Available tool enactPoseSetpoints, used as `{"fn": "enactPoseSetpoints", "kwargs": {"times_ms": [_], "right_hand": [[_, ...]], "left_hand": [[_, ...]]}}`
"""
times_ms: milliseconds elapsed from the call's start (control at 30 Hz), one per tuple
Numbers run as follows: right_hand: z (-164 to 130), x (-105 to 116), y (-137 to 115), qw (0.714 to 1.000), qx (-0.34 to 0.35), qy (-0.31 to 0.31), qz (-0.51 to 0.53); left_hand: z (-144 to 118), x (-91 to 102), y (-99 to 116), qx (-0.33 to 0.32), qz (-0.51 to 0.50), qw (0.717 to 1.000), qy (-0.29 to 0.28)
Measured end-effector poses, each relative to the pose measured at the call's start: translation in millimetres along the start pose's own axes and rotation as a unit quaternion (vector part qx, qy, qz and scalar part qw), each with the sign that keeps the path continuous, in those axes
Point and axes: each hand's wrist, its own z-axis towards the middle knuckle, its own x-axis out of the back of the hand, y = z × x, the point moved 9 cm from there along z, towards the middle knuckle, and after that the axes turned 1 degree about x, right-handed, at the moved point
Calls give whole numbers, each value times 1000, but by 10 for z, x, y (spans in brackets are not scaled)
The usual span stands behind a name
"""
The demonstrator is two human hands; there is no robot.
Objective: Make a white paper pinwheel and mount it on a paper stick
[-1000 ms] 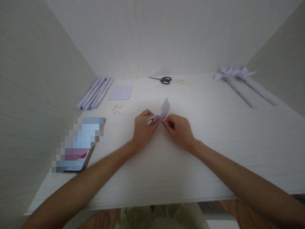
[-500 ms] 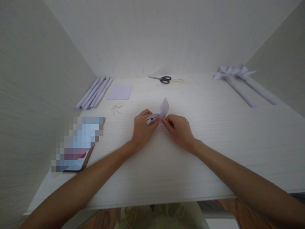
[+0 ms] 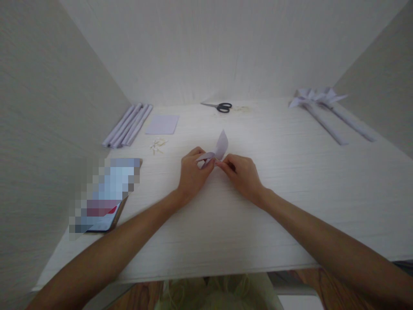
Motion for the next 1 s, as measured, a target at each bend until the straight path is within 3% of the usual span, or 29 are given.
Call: {"fn": "enactPoseSetpoints", "kwargs": {"times_ms": [400,1000], "right_hand": [[-9,54,-18,999,5,27,25],[-1,41,-5,999,17,17,24]], "left_hand": [[-6,33,36,-32,32,999,19],[-14,-23,92,-42,37,998,-22]]}}
